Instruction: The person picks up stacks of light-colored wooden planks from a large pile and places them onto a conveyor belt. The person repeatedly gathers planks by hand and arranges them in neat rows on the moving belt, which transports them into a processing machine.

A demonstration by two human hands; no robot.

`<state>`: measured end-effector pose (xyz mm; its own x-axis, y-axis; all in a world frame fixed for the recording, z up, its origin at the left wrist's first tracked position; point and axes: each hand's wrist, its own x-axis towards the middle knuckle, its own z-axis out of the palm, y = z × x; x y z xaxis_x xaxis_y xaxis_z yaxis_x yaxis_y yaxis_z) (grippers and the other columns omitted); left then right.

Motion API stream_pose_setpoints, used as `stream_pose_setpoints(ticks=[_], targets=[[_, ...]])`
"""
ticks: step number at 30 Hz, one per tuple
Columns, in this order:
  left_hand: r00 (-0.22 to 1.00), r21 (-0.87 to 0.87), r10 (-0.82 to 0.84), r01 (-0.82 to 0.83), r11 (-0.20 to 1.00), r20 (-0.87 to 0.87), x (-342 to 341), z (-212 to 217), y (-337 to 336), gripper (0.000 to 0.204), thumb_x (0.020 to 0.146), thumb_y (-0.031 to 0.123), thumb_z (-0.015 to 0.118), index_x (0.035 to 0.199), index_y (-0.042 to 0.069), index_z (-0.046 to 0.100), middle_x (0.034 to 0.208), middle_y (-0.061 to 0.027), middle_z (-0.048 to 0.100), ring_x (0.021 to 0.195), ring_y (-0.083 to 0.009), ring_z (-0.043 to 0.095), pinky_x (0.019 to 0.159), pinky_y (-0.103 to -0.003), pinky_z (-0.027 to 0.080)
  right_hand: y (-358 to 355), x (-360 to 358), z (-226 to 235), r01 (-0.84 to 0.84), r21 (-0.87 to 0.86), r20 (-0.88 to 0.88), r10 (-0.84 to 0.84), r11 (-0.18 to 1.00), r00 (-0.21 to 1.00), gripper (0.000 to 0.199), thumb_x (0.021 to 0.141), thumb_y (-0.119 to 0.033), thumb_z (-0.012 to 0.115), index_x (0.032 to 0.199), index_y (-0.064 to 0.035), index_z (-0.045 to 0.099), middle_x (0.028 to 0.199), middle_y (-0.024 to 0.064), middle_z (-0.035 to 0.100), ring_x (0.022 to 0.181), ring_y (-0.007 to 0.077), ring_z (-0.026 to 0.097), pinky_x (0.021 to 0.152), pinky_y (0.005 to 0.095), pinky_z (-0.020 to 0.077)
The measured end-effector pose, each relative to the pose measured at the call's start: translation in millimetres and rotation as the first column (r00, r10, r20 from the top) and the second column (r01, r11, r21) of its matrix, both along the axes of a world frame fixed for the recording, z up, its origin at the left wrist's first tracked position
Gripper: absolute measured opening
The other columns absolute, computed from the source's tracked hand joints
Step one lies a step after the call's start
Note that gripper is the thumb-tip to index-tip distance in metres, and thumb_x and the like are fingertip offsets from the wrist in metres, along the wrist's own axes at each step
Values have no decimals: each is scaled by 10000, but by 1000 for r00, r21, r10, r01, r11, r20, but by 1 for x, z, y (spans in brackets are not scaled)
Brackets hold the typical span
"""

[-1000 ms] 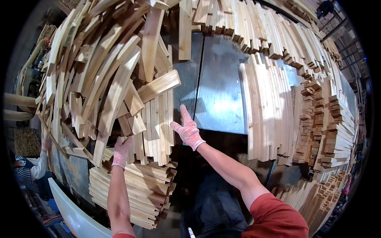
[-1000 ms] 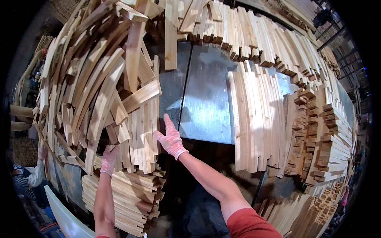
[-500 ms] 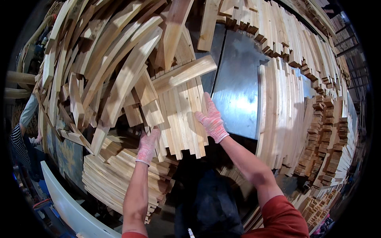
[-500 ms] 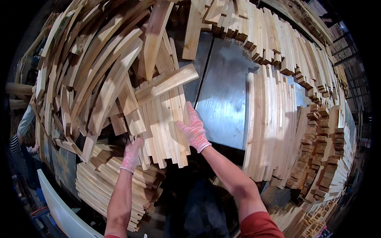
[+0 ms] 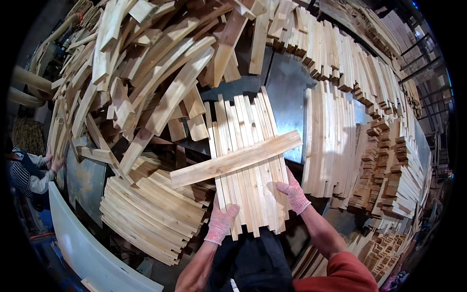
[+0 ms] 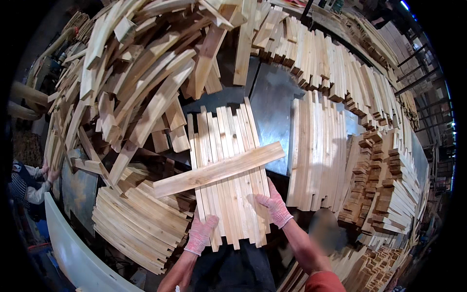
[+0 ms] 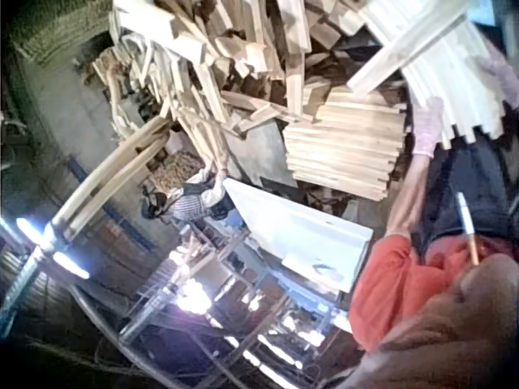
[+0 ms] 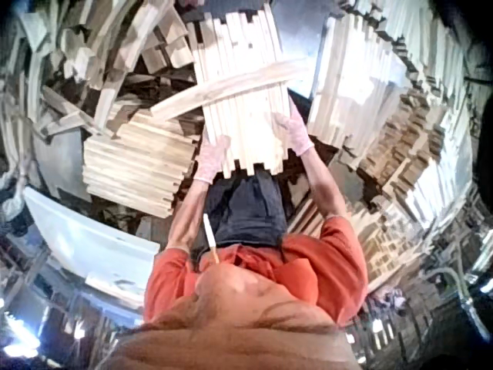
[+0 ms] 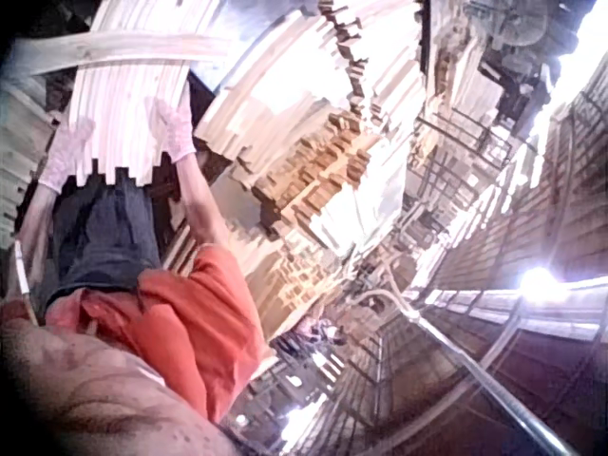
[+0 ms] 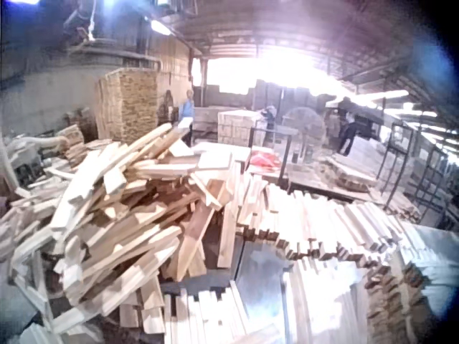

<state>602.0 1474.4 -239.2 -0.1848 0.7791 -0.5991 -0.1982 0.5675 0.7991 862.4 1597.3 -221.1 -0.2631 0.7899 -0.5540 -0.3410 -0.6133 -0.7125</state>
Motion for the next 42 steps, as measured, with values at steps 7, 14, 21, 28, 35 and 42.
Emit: stream_pose_setpoints(ticks=[7,14,21,28,35,42], targets=[[982,106,-1,-19,994,188,-26,66,12,790,892,65,774,1578,-2,387,1362,-136,628,1205,-219,623,1001,-343,545,1,8,39,-168,-105,9,170,980,985,871,906,-123,816,1632,-71,339,1457,117,591,1285,238,613,1129,415,494],[917,-52,180,-173,984,357,-41,-5,29,730,878,69,828,1491,-16,440,1255,-142,669,1044,-192,684,933,-333,586,-9,-11,-11,-57,-158,102,74,986,992,692,910,-147,815,1511,-35,490,1335,107,663,1182,218,652,1060,407,534],[963,-11,-20,24,1000,267,-7,69,-6,814,783,90,917,1448,-26,461,1242,-141,679,1093,-226,661,989,-383,560,-51,26,20,-81,-157,182,109,984,977,571,914,-62,737,1452,10,559,1297,95,695,1123,197,676,1027,362,537],[935,226,-94,15,974,341,7,128,-91,927,788,130,879,1571,24,392,1389,-126,595,1271,-228,570,1125,-371,462,-137,44,106,-86,-58,366,101,995,925,495,874,-98,728,1349,13,639,1168,45,714,1014,160,683,915,316,550],[999,339,-1,-10,941,32,-47,194,-241,923,795,174,870,1591,69,413,1422,-124,589,1282,-231,552,1124,-378,451,-231,-20,149,-151,221,158,117,963,980,502,883,-58,695,1364,39,591,1078,69,707,898,204,710,816,321,585],[850,519,505,-367,772,-151,-110,172,-453,937,788,195,918,1585,96,435,1377,-111,622,1251,-218,582,1098,-365,473,-353,-184,200,-507,365,10,541,781,841,623,842,-48,735,1421,64,536,1229,120,686,1093,256,691,1005,391,558]])
